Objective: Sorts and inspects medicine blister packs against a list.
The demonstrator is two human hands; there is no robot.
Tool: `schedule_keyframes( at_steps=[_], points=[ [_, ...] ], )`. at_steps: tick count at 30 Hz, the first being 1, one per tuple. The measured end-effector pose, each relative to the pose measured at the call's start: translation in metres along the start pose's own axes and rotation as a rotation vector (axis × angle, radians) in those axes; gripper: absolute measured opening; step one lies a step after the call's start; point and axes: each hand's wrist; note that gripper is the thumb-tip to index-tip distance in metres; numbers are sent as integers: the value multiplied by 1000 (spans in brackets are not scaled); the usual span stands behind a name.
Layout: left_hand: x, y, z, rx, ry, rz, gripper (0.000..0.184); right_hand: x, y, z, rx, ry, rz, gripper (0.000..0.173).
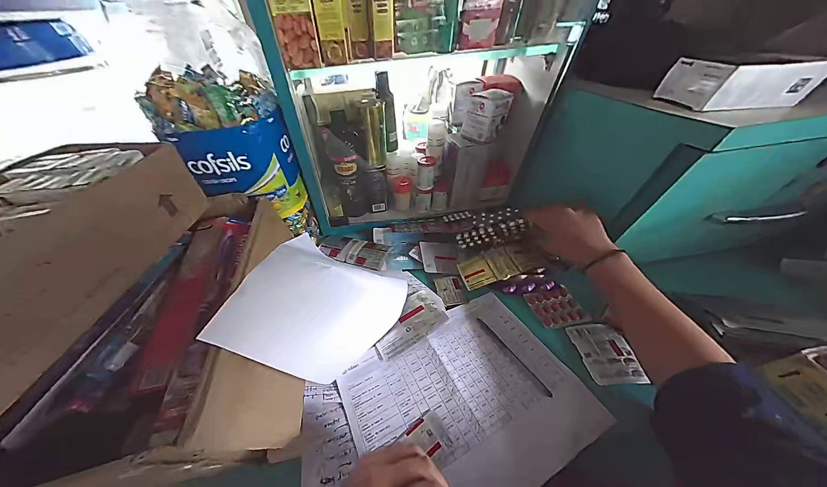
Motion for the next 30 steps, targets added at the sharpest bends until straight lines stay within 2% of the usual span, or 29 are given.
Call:
schedule_keyframes(
  at_steps=[4, 8, 12, 14, 17, 19, 22, 25, 30],
  points=[
    [3, 4, -7, -50, 82, 199, 30, -20, -12, -12, 30, 196, 117, 39],
    [8, 2, -20, -117, 23, 367, 29, -28, -38, -35, 25, 605, 278, 33],
    [15, -2, -33, -224, 42, 568, 25, -35, -86, -73, 88, 1224, 185, 21],
    [17, -4, -33, -249, -16, 641, 36, -34, -107, -89, 39, 1411, 84, 23],
    [18, -2, -32, -204, -82, 725, 67, -26, -128, -108, -83, 1460, -62, 20],
    [19, -1, -31, -171, -113, 740, 78, -17, -136, -119, -183, 1454, -137, 21],
    [22, -2, -30, -140, -135, 772, 78, -8, -142, -130, -238, 1429, -207, 22],
    [21, -4, -30, -129, -101, 825, 67, -4, -145, -132, -241, 1420, -247, 25],
    [22, -6, -28, -88, -97, 820, 64, -7, -148, -131, -230, 1406, -276, 24]
  ],
)
Point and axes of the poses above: each hand's wrist, its own y-axis towards the middle knuckle, its own x-axis out of the palm, z = x × y, and after that the axes turned 2 degrees about -x, right-handed
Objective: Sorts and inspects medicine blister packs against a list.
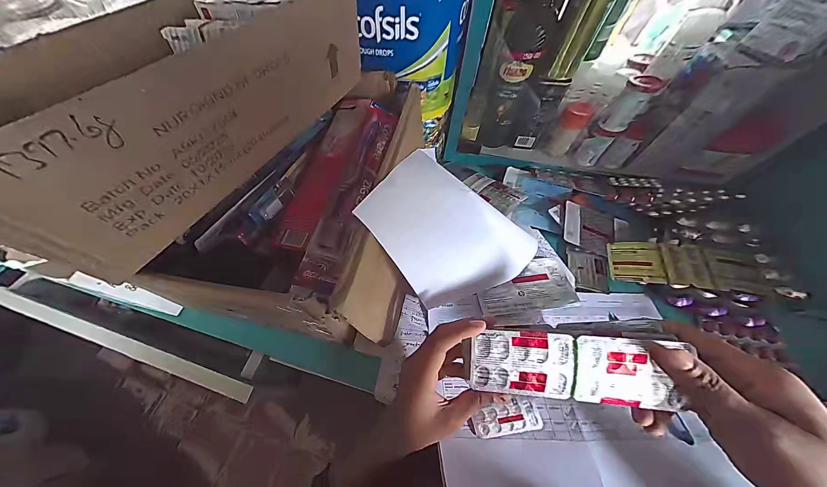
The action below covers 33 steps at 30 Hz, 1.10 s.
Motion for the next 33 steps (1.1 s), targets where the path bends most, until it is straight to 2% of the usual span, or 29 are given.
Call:
schedule_keyframes(
  at_steps=[5, 11, 21, 24, 26, 29, 30, 33],
  points=[
    [1, 0, 0, 7, 10, 0, 63, 1, -2, -6, -2, -36, 0, 23],
    [2, 0, 1, 9, 29, -6, 70, -2, -5, -2, -28, -74, 4, 26],
    [1, 0, 1, 18, 67, -50, 66, -2, -7, 0, -61, -135, 26, 23],
    [0, 1, 2, 37, 106, -85, 60, -11, -6, 5, -148, -192, -33, 27],
    [0, 2, 0, 58, 103, -106, 54, -19, -5, 6, -207, -172, -156, 35],
    [0, 2, -2, 66, 102, -131, 50, -28, -4, 2, -287, -334, -330, 51],
    [1, 3, -2, 66, 126, -126, 48, -28, -5, -2, -307, -424, -343, 50],
    [4, 2, -4, 5, 168, -77, 59, -39, -7, -18, -350, -610, -165, 36]
  ],
)
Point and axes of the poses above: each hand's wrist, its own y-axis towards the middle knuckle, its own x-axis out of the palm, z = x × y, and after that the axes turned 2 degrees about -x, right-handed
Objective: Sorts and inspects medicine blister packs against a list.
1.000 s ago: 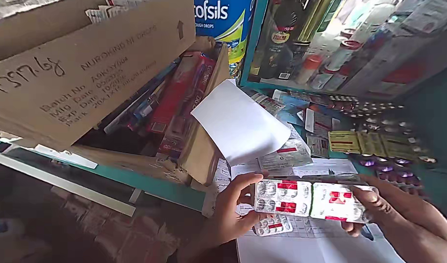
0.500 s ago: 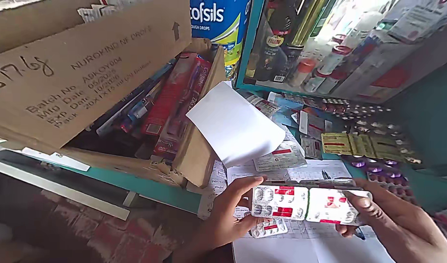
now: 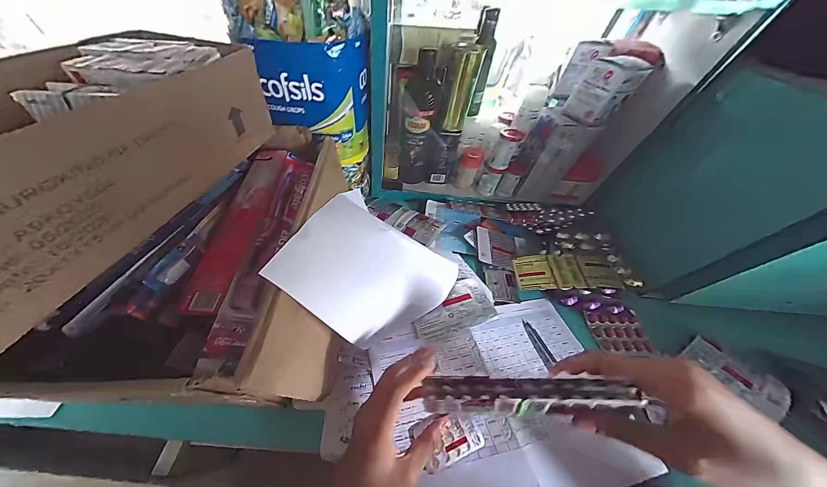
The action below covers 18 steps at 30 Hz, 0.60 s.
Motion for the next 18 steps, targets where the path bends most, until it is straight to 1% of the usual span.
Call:
schedule_keyframes(
  at_steps=[1, 3, 4, 5, 7, 11, 13, 16, 18],
  points=[
    [0, 0, -1, -37, -1, 2, 65, -12, 2, -1, 45, -44, 82, 34],
    [0, 0, -3, -82, -22, -3, 67, -33, 12, 0, 171, -101, 272, 37],
    [0, 0, -4, -90, -26, -5, 65, -41, 21, 2, 245, -107, 358, 40],
    [-1, -1, -4, -93, -26, -8, 62, -45, 34, 5, 326, -101, 423, 38],
    [-1, -1, -5, -99, -14, -20, 55, -42, 61, 18, 448, -29, 479, 27],
    [-3, -3, -4, -154, 24, -74, 49, -14, 112, 55, 596, 301, 351, 20],
    [-5, -2, -2, -183, 39, -103, 50, 3, 135, 68, 613, 438, 275, 19],
    [-6, 0, -1, -206, 36, -108, 48, 23, 161, 82, 614, 531, 114, 25],
    [-6, 0, 0, -216, 32, -111, 48, 33, 172, 88, 589, 503, 50, 28]
  ],
)
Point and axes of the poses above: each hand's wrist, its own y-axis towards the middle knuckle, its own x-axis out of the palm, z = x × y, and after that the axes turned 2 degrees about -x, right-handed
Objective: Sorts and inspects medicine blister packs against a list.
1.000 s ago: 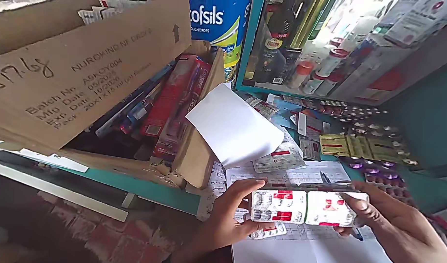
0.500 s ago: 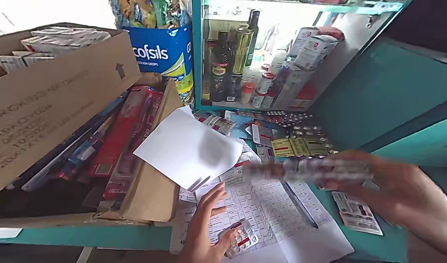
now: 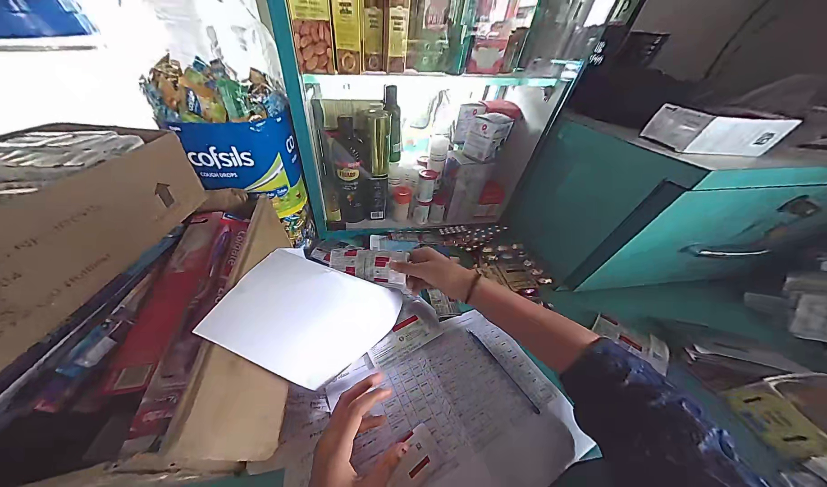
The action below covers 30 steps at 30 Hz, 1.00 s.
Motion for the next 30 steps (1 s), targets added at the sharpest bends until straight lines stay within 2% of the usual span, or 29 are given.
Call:
schedule_keyframes(
  at_steps=[2, 4, 6, 8, 10, 12, 13, 15, 17, 21, 25, 28, 30],
  points=[
    [-1, 0, 1, -10, -6, -9, 46, 3, 7, 1, -77, -254, 54, 35],
    [-3, 1, 3, -15, -21, -15, 45, -6, 6, -7, -130, -666, 173, 37],
    [-3, 0, 4, -22, -38, -16, 44, -24, 2, -16, -28, -984, 265, 29],
    [-4, 0, 4, -19, -55, -15, 43, -50, 2, -15, 135, -1121, 279, 26],
    [-3, 0, 3, -14, -69, -8, 42, -75, 7, 7, 241, -1219, 258, 34],
    [-4, 0, 3, -9, -72, -8, 41, -92, 13, 32, 270, -1287, 265, 49],
    [-3, 0, 3, -9, -71, -9, 40, -99, 15, 44, 247, -1306, 296, 48],
    [-3, 0, 3, -10, -67, -10, 40, -109, 16, 58, 204, -1276, 373, 34],
    [-3, 0, 3, -8, -62, -15, 40, -122, 14, 60, 154, -1203, 429, 36],
    [-3, 0, 2, -7, -71, -16, 38, -140, -5, 36, 75, -1050, 468, 45],
    [-1, 0, -1, 8, -57, -2, 37, -154, -36, 12, -159, -772, 488, 44],
    [-1, 0, -3, 22, -40, 6, 36, -147, -59, 3, -324, -516, 491, 40],
    [-1, 0, -4, 37, -43, 9, 36, -122, -80, -7, -360, -299, 423, 35]
  ],
)
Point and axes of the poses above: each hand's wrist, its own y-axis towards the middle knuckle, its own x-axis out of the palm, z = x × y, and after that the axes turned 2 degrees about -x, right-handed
